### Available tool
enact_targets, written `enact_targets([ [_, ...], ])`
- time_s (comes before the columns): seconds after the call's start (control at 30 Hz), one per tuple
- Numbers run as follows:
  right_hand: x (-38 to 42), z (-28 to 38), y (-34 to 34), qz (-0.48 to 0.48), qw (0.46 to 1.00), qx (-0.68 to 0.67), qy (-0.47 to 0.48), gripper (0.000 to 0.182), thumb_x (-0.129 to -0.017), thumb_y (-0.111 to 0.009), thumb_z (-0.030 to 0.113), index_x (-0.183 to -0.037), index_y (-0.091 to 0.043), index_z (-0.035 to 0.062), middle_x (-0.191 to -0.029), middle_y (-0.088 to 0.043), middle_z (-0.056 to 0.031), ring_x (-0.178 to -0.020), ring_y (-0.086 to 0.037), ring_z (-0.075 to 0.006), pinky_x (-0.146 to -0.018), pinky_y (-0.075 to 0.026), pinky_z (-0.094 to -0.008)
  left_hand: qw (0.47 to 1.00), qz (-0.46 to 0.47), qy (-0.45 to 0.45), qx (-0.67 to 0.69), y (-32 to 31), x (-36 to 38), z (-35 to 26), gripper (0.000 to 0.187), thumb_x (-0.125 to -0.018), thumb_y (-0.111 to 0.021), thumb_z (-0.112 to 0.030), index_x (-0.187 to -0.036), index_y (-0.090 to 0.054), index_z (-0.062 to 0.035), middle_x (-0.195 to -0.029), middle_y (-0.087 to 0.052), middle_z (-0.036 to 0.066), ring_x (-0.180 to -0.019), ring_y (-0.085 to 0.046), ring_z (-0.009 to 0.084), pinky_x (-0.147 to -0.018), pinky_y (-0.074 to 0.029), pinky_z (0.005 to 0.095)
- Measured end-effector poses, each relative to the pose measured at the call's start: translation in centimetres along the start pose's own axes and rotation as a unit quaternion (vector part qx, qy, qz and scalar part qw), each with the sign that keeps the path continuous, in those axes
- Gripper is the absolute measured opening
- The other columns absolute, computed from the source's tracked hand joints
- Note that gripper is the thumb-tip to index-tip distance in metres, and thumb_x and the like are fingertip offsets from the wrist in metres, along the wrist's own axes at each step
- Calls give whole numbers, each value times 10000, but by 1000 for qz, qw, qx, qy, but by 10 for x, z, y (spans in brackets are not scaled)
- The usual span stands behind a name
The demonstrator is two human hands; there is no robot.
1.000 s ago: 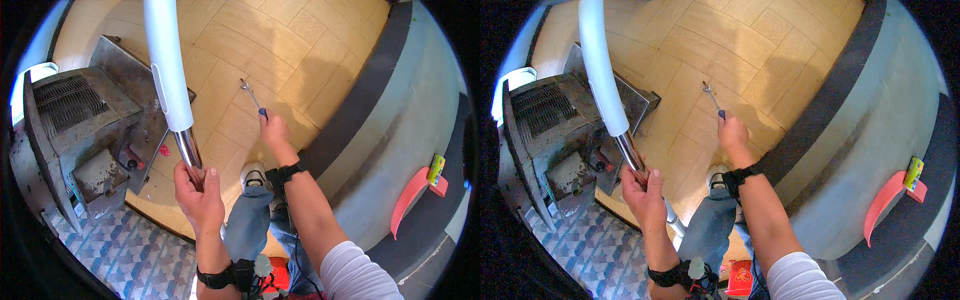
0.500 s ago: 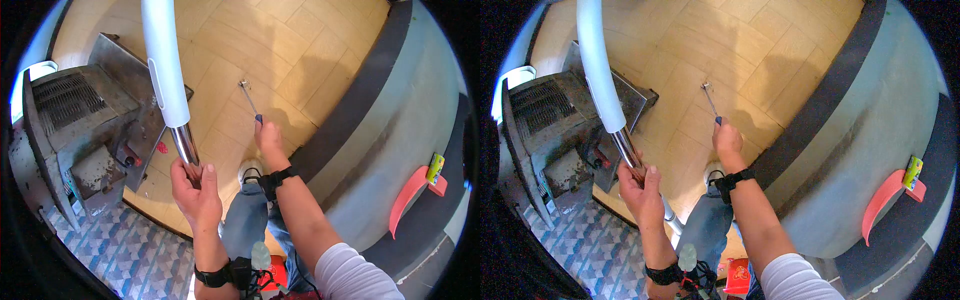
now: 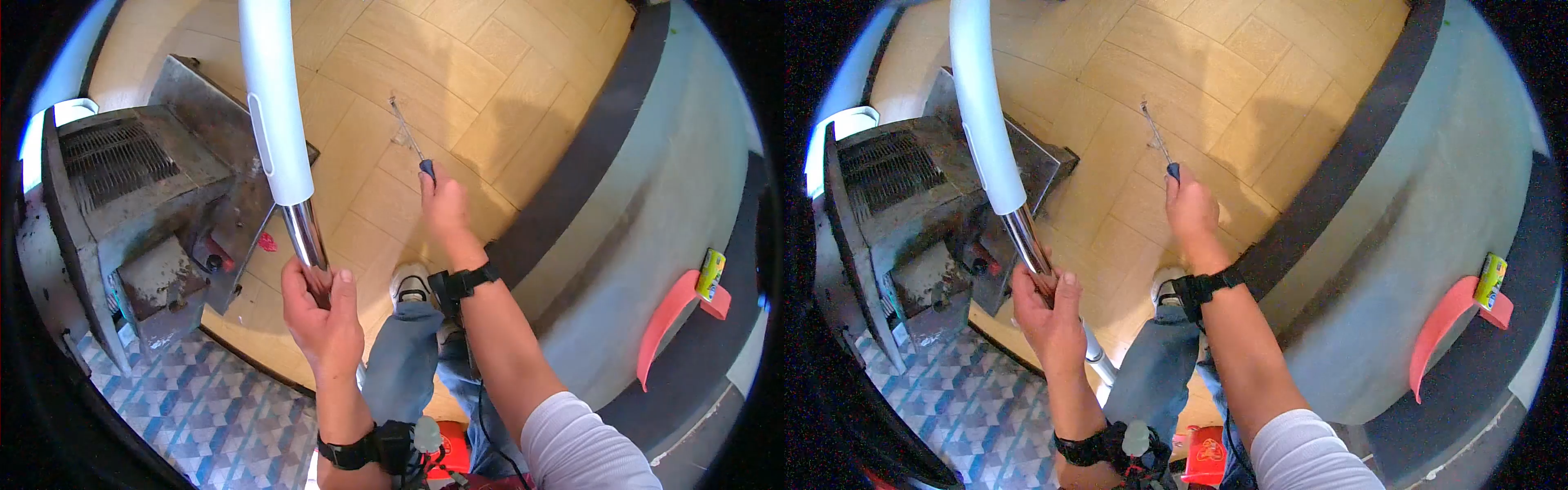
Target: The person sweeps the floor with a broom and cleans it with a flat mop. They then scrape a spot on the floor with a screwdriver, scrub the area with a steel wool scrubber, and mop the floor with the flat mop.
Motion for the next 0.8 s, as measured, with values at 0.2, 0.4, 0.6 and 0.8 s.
enact_targets([
  [0.2, 25, -9, 19, 6, 999, -22, 35, 275, -861, -550, 270, -1056, -578, 78, -755, -613, -215, -695, -602, -398, -593, -478, -483, 1000, -4, 1, -2, 2, -2, 0, 289, -798, -615, -45, -1046, -474, 1, -751, -425, -25, -668, -397, 54, -615, -365, 196],
  [0.4, 68, 22, 75, -14, 997, -52, 59, 280, -871, -533, 226, -1086, -571, 50, -816, -606, -231, -759, -592, -407, -647, -474, -466, 999, 13, 21, -23, 10, 2, -9, 308, -785, -621, -42, -1061, -491, -3, -744, -441, -19, -664, -401, 64, -614, -370, 211],
  [0.6, 120, 65, 177, -34, 992, -53, 109, 299, -854, -570, 186, -1110, -570, 32, -851, -612, -219, -772, -599, -386, -658, -481, -433, 998, 34, -33, -48, 43, 41, -46, 285, -785, -620, -53, -1041, -503, -11, -717, -429, -5, -641, -408, 92, -603, -388, 237],
  [0.8, 184, 103, 260, -37, 981, -42, 188, 295, -831, -604, 139, -1082, -586, -14, -868, -623, -232, -773, -616, -370, -675, -495, -397, 996, 67, -66, -4, 100, 133, -93, 286, -790, -623, -68, -1042, -504, -3, -721, -462, 5, -648, -426, 91, -593, -402, 235],
])
Point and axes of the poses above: each hand's wrist, its own x-axis away from the middle knuckle, its own y-axis out of the back of the hand, z = x × y, the point moved 8 cm from there along -x, towards the middle knuckle
